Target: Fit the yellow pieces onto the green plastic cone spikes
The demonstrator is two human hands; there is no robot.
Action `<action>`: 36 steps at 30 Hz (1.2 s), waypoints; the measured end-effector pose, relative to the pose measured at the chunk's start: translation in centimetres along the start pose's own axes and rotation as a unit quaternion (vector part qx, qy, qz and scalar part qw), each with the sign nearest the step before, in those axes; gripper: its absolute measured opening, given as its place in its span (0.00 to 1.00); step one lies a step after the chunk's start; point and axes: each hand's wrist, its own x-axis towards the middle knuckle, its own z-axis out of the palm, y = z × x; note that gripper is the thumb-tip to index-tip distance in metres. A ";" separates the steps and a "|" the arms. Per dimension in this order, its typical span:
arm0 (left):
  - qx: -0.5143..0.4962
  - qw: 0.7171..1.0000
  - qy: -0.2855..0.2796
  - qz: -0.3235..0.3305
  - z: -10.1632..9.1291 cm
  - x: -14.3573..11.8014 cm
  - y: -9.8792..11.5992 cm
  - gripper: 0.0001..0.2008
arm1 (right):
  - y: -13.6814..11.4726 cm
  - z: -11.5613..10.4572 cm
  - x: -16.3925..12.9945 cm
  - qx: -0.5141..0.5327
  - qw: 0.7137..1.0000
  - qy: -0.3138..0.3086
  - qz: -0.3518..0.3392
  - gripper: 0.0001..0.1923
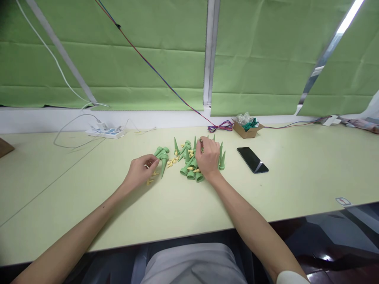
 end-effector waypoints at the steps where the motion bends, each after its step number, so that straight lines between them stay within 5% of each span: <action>1: -0.001 1.000 -0.001 0.001 0.1 0.0 -0.1 0.09 | 0.0 0.0 0.0 0.002 1.000 -0.006 0.001 0.07; 17: 0.003 0.999 -0.044 -0.022 0.2 0.0 -0.1 0.11 | -1.2 0.0 -0.7 -0.019 0.991 -0.095 0.098 0.02; 27: 0.020 0.998 -0.042 -0.052 -0.9 0.4 -0.5 0.10 | -2.5 -0.2 -1.0 0.081 0.994 -0.066 0.014 0.06; 31: 0.056 0.993 -0.066 -0.077 -1.2 0.6 -0.9 0.12 | -4.5 -0.1 -2.6 0.185 0.968 -0.162 -0.054 0.06; 36: 0.083 0.987 -0.115 -0.072 -1.0 0.3 -0.7 0.12 | -6.6 -0.3 -4.8 0.242 0.901 -0.343 -0.111 0.07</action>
